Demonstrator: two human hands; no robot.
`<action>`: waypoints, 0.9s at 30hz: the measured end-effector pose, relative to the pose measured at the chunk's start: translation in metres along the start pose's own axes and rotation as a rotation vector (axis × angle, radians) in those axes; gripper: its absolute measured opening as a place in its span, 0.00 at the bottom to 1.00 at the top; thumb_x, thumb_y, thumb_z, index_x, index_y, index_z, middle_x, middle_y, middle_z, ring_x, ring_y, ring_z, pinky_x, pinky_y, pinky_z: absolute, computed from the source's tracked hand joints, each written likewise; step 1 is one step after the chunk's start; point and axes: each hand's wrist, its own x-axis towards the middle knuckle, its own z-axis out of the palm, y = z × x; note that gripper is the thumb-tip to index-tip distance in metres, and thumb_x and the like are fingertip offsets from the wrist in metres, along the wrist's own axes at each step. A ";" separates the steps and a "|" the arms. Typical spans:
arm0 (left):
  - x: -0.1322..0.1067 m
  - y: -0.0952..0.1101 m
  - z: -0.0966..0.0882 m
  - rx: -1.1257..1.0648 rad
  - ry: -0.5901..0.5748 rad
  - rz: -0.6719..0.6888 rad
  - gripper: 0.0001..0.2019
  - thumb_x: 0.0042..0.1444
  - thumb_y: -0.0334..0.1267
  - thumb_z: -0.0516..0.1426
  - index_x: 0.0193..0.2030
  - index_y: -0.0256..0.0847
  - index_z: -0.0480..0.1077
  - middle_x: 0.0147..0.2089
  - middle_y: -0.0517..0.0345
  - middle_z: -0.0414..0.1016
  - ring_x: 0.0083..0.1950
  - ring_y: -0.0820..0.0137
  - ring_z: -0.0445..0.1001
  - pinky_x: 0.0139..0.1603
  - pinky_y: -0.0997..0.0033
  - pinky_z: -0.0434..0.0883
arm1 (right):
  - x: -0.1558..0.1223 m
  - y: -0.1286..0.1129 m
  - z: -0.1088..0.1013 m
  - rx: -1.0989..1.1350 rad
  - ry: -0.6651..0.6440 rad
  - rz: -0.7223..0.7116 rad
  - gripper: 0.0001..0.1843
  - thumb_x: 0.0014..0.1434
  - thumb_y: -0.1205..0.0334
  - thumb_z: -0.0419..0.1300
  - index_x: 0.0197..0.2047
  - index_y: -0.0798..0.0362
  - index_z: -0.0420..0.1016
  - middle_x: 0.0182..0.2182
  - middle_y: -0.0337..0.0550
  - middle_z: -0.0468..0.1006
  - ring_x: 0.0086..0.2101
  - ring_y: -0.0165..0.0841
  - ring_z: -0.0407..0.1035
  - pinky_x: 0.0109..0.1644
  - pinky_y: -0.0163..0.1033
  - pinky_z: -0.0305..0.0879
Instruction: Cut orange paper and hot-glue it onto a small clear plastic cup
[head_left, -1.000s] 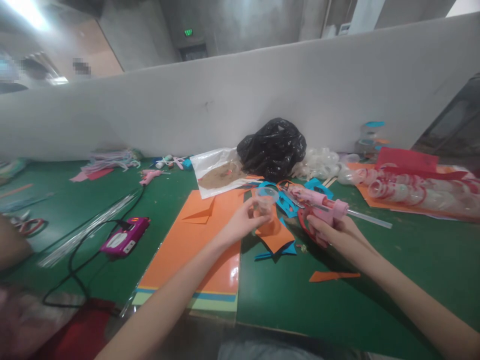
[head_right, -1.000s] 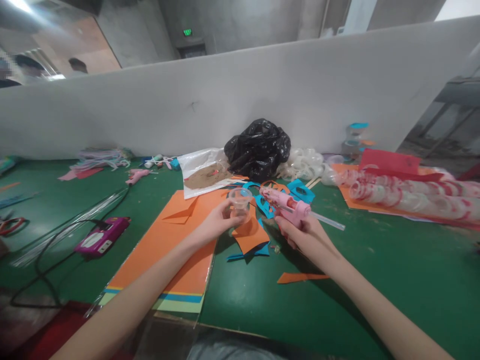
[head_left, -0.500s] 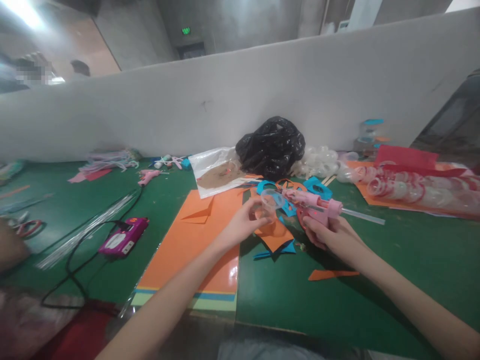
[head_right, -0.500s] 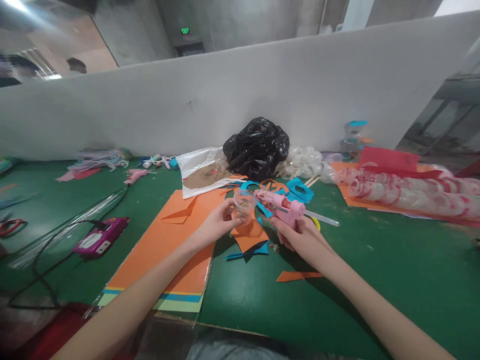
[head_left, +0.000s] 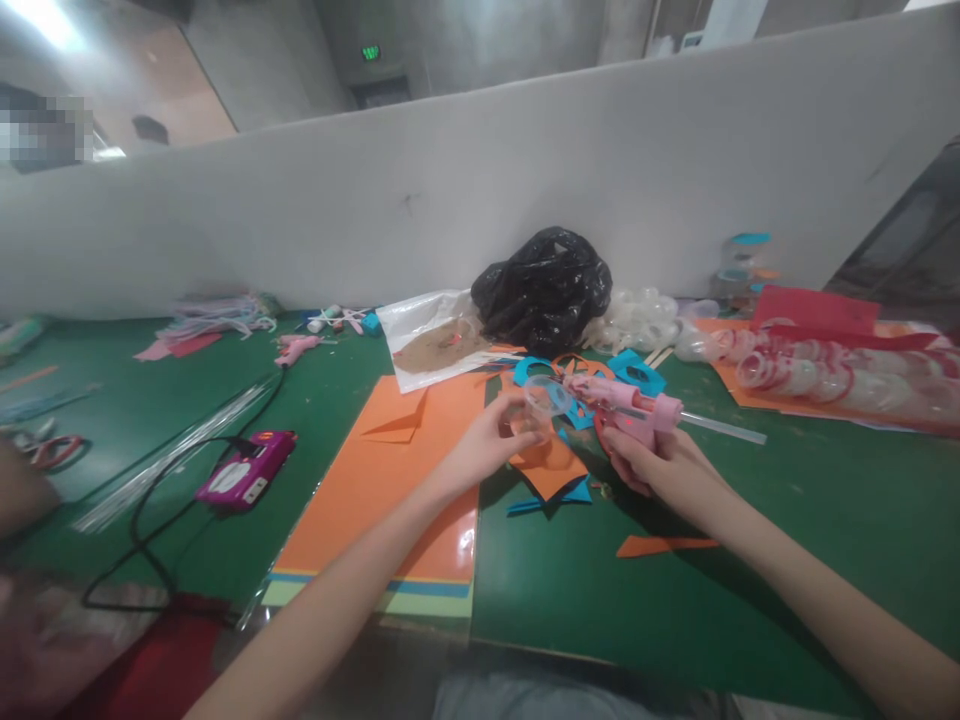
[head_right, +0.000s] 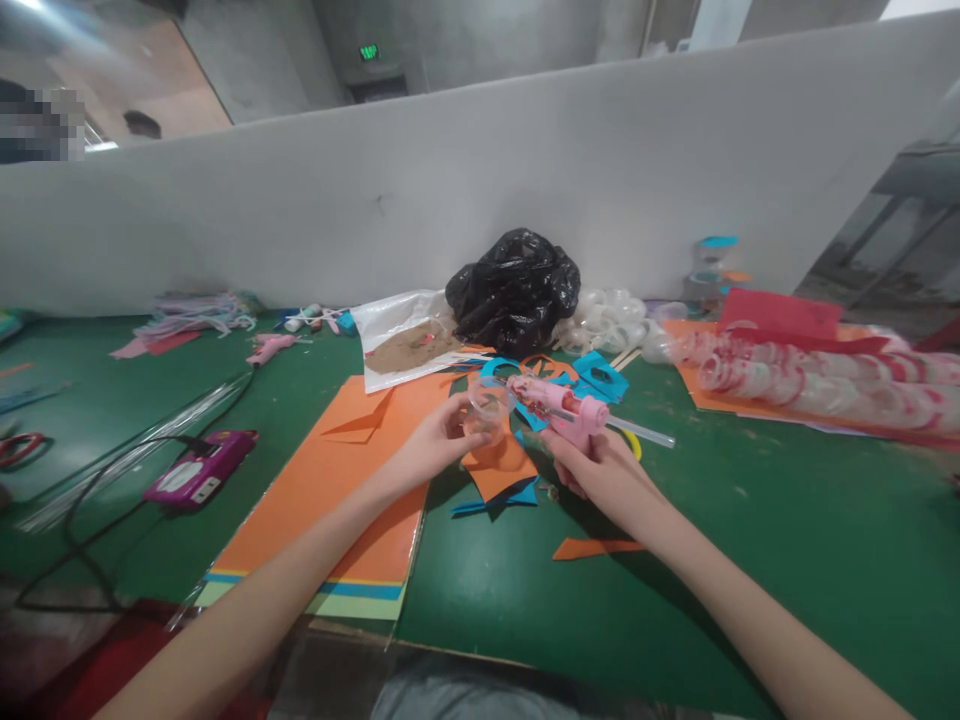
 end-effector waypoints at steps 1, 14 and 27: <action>0.000 0.000 0.000 0.013 0.000 0.001 0.21 0.57 0.38 0.66 0.56 0.41 0.71 0.56 0.48 0.78 0.54 0.62 0.79 0.55 0.60 0.75 | 0.000 0.000 0.000 0.012 -0.007 0.015 0.28 0.59 0.34 0.59 0.23 0.50 0.66 0.14 0.35 0.67 0.16 0.28 0.60 0.20 0.35 0.56; 0.000 -0.006 -0.001 0.024 0.002 -0.008 0.20 0.57 0.39 0.66 0.55 0.41 0.71 0.55 0.48 0.78 0.50 0.63 0.79 0.53 0.62 0.75 | 0.000 -0.001 -0.001 0.011 -0.050 0.101 0.29 0.59 0.33 0.57 0.21 0.48 0.64 0.13 0.35 0.64 0.17 0.29 0.58 0.22 0.37 0.54; 0.000 0.000 0.001 0.008 0.025 -0.022 0.19 0.55 0.36 0.66 0.53 0.41 0.71 0.53 0.50 0.78 0.51 0.63 0.77 0.53 0.62 0.74 | 0.001 0.004 -0.002 -0.017 -0.013 0.059 0.31 0.59 0.31 0.58 0.20 0.48 0.67 0.12 0.36 0.66 0.16 0.30 0.60 0.21 0.37 0.56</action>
